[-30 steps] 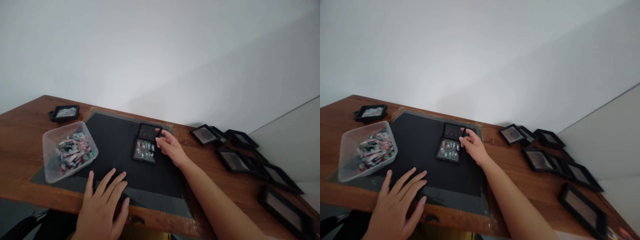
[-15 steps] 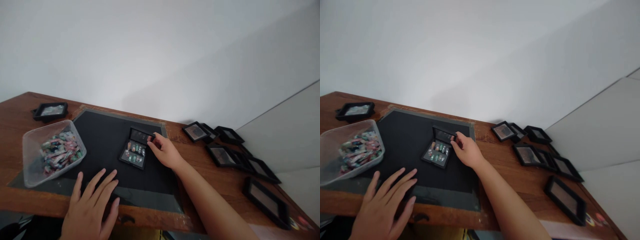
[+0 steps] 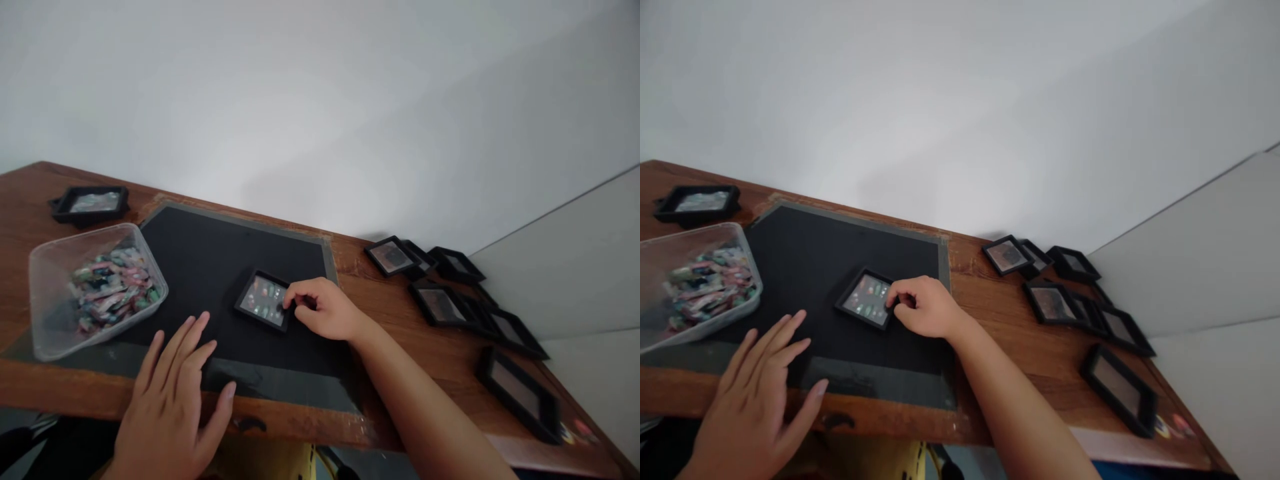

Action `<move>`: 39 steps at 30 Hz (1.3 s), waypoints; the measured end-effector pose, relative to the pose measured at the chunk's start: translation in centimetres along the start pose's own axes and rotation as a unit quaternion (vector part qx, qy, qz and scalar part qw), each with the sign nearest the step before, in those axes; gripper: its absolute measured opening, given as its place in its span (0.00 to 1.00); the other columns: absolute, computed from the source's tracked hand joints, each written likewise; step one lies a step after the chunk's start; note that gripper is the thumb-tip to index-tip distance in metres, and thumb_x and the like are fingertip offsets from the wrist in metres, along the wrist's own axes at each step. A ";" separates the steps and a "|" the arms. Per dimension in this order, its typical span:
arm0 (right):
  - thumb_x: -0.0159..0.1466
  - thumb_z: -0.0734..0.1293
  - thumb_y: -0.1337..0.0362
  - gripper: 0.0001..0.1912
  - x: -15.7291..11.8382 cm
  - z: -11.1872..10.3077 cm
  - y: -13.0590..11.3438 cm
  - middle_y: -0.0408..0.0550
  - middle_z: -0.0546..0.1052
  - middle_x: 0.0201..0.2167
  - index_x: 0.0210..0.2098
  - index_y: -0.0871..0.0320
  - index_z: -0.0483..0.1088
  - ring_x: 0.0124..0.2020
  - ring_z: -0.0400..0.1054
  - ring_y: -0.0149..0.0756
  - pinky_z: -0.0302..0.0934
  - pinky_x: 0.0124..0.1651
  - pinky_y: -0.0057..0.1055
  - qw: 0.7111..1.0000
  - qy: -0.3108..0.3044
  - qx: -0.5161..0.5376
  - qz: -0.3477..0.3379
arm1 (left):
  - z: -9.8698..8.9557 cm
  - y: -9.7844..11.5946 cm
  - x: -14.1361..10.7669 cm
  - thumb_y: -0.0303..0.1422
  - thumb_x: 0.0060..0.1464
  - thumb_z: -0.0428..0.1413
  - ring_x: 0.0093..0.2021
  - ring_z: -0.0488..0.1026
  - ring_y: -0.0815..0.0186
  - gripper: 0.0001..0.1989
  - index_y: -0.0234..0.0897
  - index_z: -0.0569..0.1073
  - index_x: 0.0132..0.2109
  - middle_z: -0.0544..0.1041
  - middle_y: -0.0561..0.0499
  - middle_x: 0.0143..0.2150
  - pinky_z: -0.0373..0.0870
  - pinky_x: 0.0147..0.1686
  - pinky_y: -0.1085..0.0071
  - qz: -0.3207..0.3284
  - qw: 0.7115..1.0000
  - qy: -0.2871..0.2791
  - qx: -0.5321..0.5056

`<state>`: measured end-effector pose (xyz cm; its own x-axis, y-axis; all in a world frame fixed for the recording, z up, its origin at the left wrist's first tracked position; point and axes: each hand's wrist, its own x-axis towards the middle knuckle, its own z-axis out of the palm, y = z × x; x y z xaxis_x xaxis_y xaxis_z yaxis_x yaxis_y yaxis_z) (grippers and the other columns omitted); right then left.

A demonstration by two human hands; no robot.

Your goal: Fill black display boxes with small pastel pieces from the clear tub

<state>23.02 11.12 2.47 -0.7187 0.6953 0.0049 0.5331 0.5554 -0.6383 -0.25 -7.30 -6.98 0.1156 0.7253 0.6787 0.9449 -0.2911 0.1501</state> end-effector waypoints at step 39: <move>0.56 0.79 0.45 0.61 -0.2 1.1 0.6 0.68 0.65 0.71 0.78 0.57 0.48 0.72 0.58 0.63 0.51 0.72 0.65 0.991 -0.015 -0.118 -0.068 | -0.7 0.5 0.9 0.33 0.64 0.56 0.71 0.64 0.45 0.21 0.25 0.71 0.60 0.73 0.33 0.68 0.60 0.67 0.50 -0.016 0.999 -0.041 0.000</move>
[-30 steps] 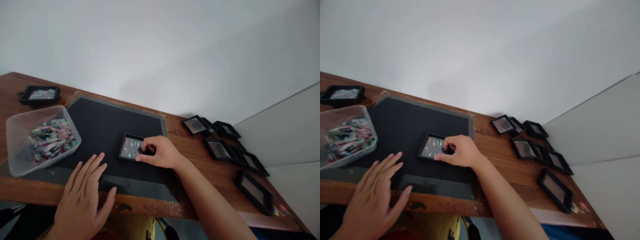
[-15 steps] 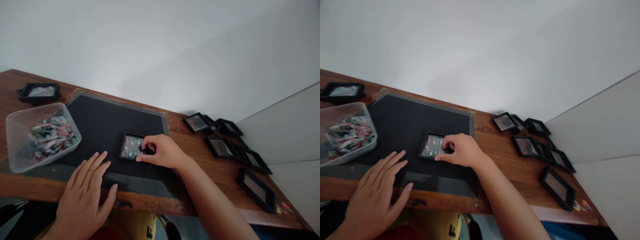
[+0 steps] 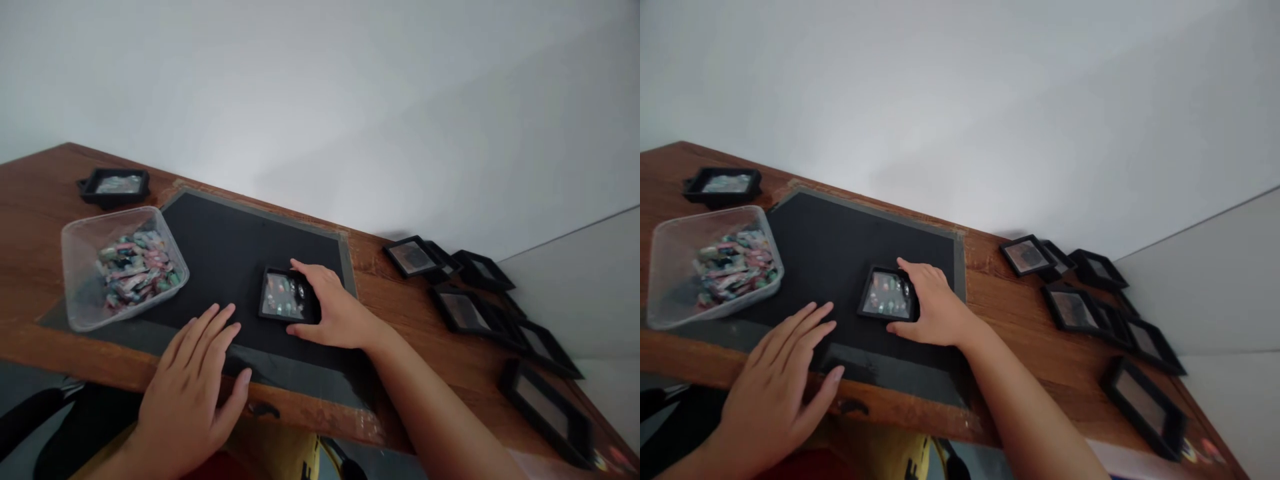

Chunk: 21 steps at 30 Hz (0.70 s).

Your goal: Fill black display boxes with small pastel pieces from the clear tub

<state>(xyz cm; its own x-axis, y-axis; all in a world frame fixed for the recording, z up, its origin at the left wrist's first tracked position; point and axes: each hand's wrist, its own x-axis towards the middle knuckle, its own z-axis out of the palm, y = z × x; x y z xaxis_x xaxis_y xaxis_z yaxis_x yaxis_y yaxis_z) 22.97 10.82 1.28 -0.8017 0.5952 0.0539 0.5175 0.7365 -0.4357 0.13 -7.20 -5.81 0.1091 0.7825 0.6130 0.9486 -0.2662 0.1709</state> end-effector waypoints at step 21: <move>0.51 0.81 0.51 0.57 -0.4 0.7 -4.0 0.55 0.73 0.63 0.73 0.49 0.54 0.63 0.68 0.50 0.58 0.67 0.47 0.968 -0.062 0.142 -0.199 | -0.5 -0.6 -0.5 0.32 0.55 0.56 0.78 0.53 0.49 0.41 0.20 0.56 0.73 0.68 0.34 0.72 0.53 0.73 0.54 0.007 0.998 -0.035 -0.046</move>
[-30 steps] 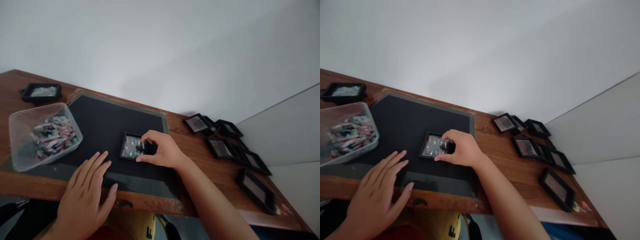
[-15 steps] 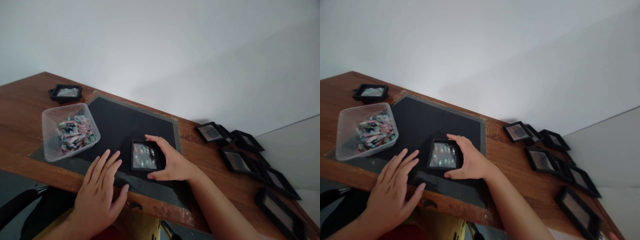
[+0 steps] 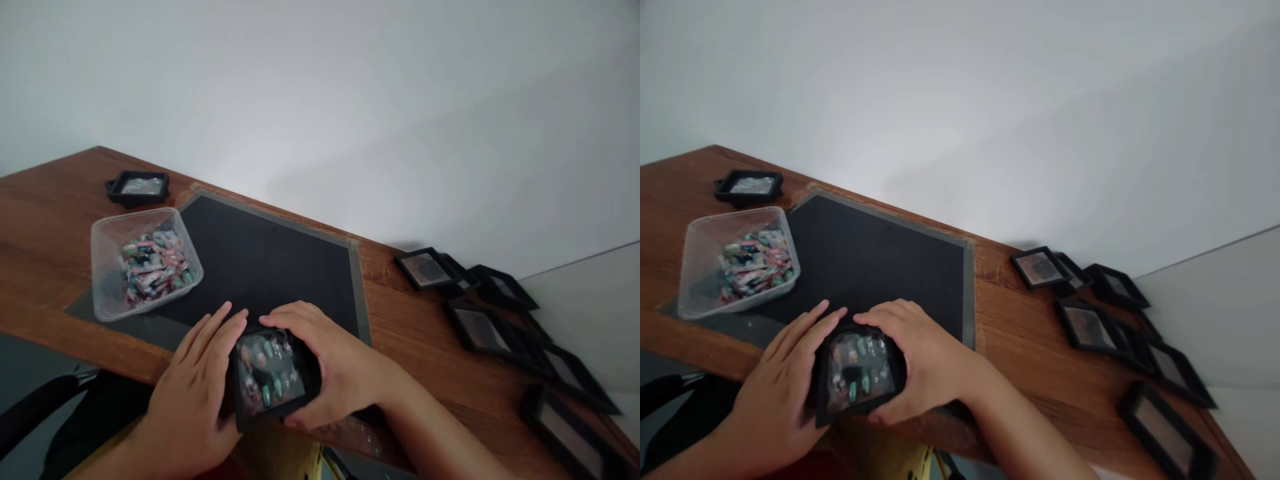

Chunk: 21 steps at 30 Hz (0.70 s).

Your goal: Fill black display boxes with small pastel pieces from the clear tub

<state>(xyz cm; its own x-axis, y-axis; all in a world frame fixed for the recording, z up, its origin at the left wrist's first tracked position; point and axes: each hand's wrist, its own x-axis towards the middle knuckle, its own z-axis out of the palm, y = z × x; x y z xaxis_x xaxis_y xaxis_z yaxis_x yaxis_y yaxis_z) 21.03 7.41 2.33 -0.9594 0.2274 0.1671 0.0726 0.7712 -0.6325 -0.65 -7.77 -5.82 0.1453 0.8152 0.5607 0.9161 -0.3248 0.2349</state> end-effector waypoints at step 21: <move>0.53 0.81 0.49 0.54 -0.1 -0.3 0.6 0.55 0.73 0.64 0.73 0.48 0.57 0.62 0.69 0.49 0.58 0.68 0.47 0.999 0.008 0.014 0.033 | -0.1 -0.2 0.4 0.54 0.62 0.58 0.75 0.58 0.45 0.45 0.23 0.59 0.72 0.71 0.33 0.69 0.57 0.69 0.52 0.011 1.000 -0.014 0.009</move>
<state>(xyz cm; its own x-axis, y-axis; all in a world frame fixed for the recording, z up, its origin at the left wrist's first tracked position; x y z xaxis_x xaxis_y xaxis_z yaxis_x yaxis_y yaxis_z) 21.28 8.03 2.21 -0.9480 0.2874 0.1369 0.1278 0.7375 -0.6631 -0.79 -7.43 -5.54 0.1758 0.8211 0.5431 0.9188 -0.3349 0.2088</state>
